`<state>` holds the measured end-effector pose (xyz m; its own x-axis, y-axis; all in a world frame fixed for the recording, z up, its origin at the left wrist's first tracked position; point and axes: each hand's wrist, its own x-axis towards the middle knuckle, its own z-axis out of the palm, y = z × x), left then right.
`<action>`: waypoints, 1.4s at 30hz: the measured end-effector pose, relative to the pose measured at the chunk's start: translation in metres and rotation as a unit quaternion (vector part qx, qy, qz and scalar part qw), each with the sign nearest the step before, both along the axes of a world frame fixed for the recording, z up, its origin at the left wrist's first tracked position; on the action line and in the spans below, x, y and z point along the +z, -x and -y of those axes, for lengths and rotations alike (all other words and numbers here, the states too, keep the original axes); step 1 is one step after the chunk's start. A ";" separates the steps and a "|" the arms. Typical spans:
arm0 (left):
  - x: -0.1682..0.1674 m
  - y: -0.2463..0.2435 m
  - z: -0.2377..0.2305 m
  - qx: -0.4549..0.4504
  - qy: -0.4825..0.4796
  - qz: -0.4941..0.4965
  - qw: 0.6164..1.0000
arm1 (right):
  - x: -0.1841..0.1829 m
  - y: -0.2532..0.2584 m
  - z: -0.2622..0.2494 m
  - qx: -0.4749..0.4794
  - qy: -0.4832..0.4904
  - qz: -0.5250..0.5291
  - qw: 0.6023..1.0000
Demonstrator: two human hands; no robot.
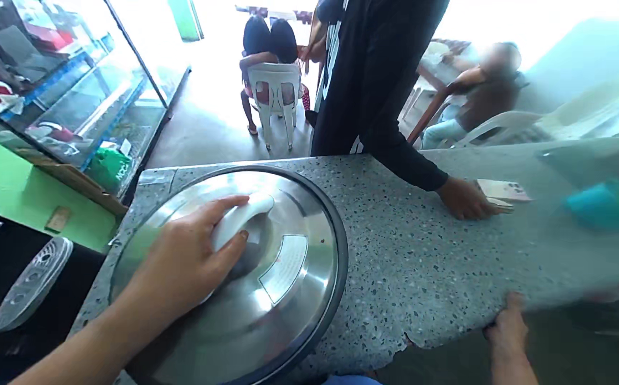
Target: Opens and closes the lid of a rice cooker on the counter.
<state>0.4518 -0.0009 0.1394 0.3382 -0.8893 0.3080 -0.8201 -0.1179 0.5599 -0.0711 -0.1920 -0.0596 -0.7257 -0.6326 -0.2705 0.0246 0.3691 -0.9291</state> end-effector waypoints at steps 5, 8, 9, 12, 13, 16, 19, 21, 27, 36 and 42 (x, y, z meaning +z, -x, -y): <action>-0.002 0.000 0.009 -0.005 -0.006 0.027 1.000 | -0.005 0.005 0.002 0.000 -0.003 0.004 1.000; -0.002 0.001 0.013 0.000 -0.017 0.059 0.998 | -0.007 0.007 0.002 -0.003 -0.004 0.003 1.000; -0.002 0.002 0.012 0.003 -0.022 0.071 0.997 | -0.009 0.008 0.002 -0.002 -0.005 0.004 1.000; 0.000 0.007 0.010 0.013 -0.038 0.095 0.995 | -0.012 0.012 0.003 -0.002 -0.008 0.005 1.000; 0.001 0.008 0.009 0.015 -0.042 0.097 0.994 | -0.012 0.013 0.003 -0.004 -0.008 0.007 1.000; 0.011 0.010 0.010 0.011 -0.065 0.088 0.994 | -0.012 0.015 0.003 -0.007 -0.012 0.003 1.000; 0.010 0.009 0.010 0.011 -0.063 0.093 0.994 | -0.015 0.020 0.005 -0.003 -0.016 -0.007 1.000; 0.003 0.008 0.011 0.014 -0.032 0.116 0.993 | -0.014 0.021 0.006 -0.002 -0.030 -0.007 1.000; 0.011 -0.002 0.014 -0.036 -0.051 0.097 0.993 | 0.000 0.014 0.003 -0.005 -0.038 -0.013 0.999; 0.021 -0.021 0.020 -0.090 -0.154 -0.003 0.984 | 0.000 0.011 0.004 -0.015 -0.035 -0.006 0.999; 0.016 -0.065 0.032 -0.027 -0.075 0.071 0.994 | -0.001 0.013 0.005 -0.012 -0.051 -0.023 0.998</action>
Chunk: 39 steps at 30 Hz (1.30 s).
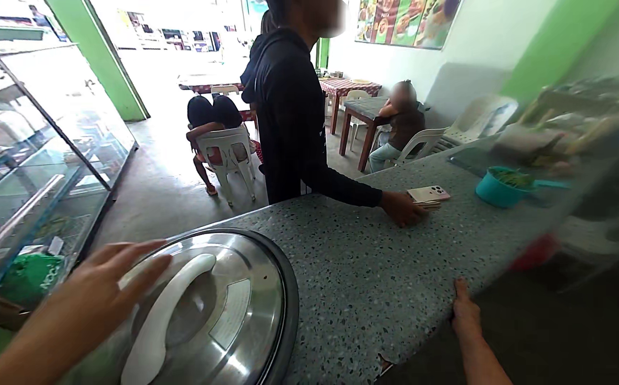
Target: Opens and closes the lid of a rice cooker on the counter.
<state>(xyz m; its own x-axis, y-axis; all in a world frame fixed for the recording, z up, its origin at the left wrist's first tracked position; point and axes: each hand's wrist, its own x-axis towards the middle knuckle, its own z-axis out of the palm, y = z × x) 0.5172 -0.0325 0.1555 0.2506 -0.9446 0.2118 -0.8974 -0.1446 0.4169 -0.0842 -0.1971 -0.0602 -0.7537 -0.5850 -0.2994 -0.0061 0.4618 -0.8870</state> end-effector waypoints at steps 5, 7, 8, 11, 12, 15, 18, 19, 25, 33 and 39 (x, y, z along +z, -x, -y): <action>-0.050 -0.079 0.012 0.076 -0.077 -0.181 0.977 | 0.001 0.000 0.000 -0.002 0.003 0.014 1.000; -0.106 -0.128 0.007 0.076 -0.087 -0.184 0.976 | 0.000 0.001 0.000 0.003 0.007 0.017 1.000; -0.126 -0.145 0.007 0.098 -0.086 -0.202 0.971 | 0.000 0.001 0.001 0.003 0.008 0.017 1.000; -0.165 -0.181 0.003 0.104 -0.059 -0.200 0.972 | 0.001 0.001 -0.001 0.002 0.006 0.015 1.000; -0.168 -0.188 0.000 0.075 -0.055 -0.180 0.979 | 0.002 0.001 -0.001 0.001 0.007 0.016 1.000; -0.149 -0.164 0.001 0.138 -0.078 -0.175 0.972 | 0.006 -0.002 -0.002 0.005 0.015 0.014 1.000; -0.158 -0.167 -0.003 0.158 -0.044 -0.170 0.972 | 0.004 -0.001 -0.002 0.000 0.012 0.019 1.000; -0.158 -0.164 -0.005 0.176 -0.044 -0.174 0.968 | 0.003 -0.001 -0.001 -0.001 0.011 0.021 1.000; -0.146 -0.134 -0.040 0.214 -0.009 -0.173 0.961 | 0.001 0.001 0.000 0.001 0.015 0.023 1.000; -0.100 -0.087 -0.043 0.237 0.003 -0.250 0.939 | -0.005 0.002 0.001 -0.004 0.031 0.027 0.999; -0.083 -0.072 -0.043 0.219 -0.014 -0.229 0.948 | -0.003 0.003 0.002 -0.002 0.036 0.023 0.999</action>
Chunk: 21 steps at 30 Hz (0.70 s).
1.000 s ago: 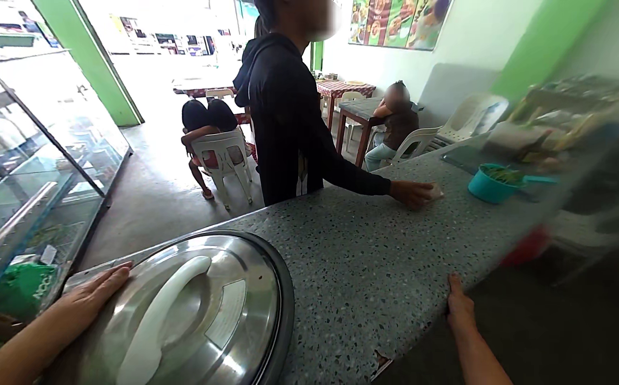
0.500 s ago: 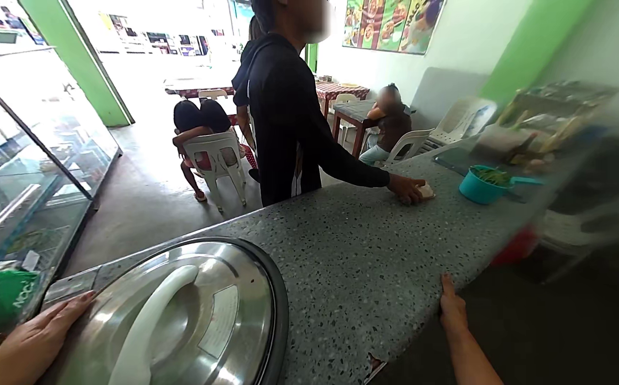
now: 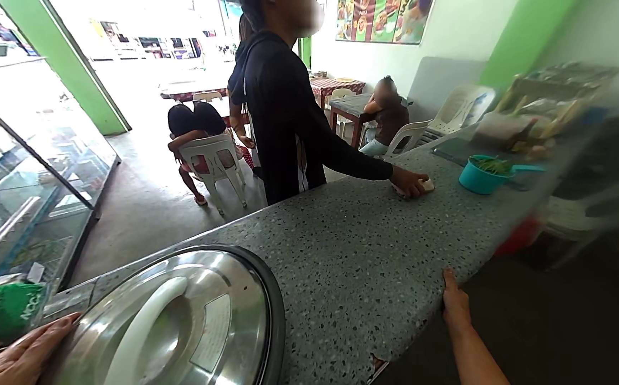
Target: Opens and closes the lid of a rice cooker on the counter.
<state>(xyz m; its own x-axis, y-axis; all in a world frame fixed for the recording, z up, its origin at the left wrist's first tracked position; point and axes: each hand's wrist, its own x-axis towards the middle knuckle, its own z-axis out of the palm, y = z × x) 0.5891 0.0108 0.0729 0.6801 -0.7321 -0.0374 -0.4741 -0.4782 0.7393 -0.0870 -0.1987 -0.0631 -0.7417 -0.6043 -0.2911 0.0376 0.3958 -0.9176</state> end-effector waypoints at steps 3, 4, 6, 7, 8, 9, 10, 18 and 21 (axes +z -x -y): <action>0.012 0.015 0.001 0.011 0.004 -0.015 1.000 | 0.001 0.000 0.000 0.002 -0.003 -0.002 1.000; 0.010 0.015 0.001 0.012 0.014 -0.020 1.000 | 0.002 -0.001 0.000 0.003 0.000 0.000 1.000; -0.002 0.001 0.000 -0.003 0.025 -0.031 0.999 | 0.004 -0.002 -0.001 0.002 0.007 0.002 1.000; -0.011 -0.011 0.000 -0.008 0.026 -0.032 0.999 | 0.004 -0.002 0.000 0.001 0.010 0.001 1.000; -0.022 -0.022 0.000 -0.007 0.025 -0.027 0.999 | 0.004 -0.002 0.000 0.000 0.010 -0.002 1.000; -0.028 -0.029 -0.001 -0.001 0.025 -0.021 0.999 | 0.003 -0.001 0.000 0.001 0.009 -0.005 1.000; -0.031 -0.031 -0.001 0.007 0.028 -0.020 0.999 | 0.003 -0.001 0.000 0.002 0.007 -0.005 1.000; 0.049 0.056 0.014 0.105 -0.041 -0.078 0.991 | 0.005 -0.002 -0.001 0.008 -0.006 -0.010 1.000; 0.005 0.011 0.003 0.002 0.030 -0.079 0.996 | 0.005 -0.002 -0.002 0.008 -0.006 -0.006 1.000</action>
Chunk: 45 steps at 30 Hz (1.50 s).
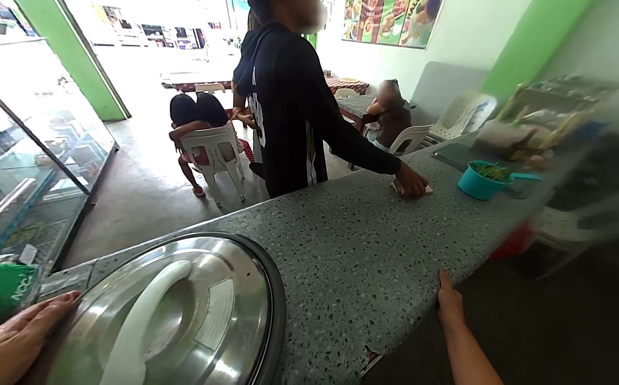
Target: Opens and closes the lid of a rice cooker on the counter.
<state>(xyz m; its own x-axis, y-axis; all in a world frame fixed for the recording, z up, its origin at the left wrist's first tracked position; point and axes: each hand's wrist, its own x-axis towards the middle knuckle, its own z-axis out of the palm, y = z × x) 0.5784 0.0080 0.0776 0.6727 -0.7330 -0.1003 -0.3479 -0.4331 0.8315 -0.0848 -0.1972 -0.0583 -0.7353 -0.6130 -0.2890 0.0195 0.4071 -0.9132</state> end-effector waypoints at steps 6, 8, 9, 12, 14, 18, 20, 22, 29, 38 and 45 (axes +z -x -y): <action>0.013 0.014 0.001 0.007 -0.020 -0.001 1.000 | 0.000 0.000 -0.001 0.005 0.001 0.001 1.000; 0.008 0.011 0.002 0.010 -0.011 -0.006 1.000 | 0.000 0.001 -0.001 0.007 0.001 0.004 1.000; 0.007 0.010 0.002 0.010 -0.011 -0.008 1.000 | -0.001 0.001 -0.002 0.007 0.001 0.004 1.000; 0.007 0.009 0.003 0.000 -0.010 -0.005 1.000 | -0.002 0.001 0.000 0.004 0.011 0.011 1.000; 0.006 0.006 0.003 -0.009 -0.010 -0.011 1.000 | -0.003 0.002 0.000 0.012 0.015 0.009 1.000; 0.001 -0.001 0.003 -0.002 -0.008 -0.012 1.000 | -0.005 0.004 0.000 0.018 0.007 0.007 1.000; 0.000 -0.001 0.002 0.003 -0.007 -0.009 1.000 | -0.005 0.004 0.000 0.018 0.007 0.010 1.000; 0.008 0.006 0.002 0.010 -0.023 -0.005 1.000 | -0.005 0.004 0.001 0.015 0.011 0.010 1.000; 0.084 0.090 0.008 0.084 -0.091 0.015 0.992 | -0.003 0.003 0.001 0.018 -0.001 0.007 1.000; -0.016 -0.020 0.003 0.048 -0.043 0.019 0.998 | -0.003 0.002 0.000 0.013 0.005 0.010 1.000; 0.001 -0.003 0.003 0.028 -0.056 0.050 0.997 | -0.002 0.000 0.001 0.003 0.011 0.020 1.000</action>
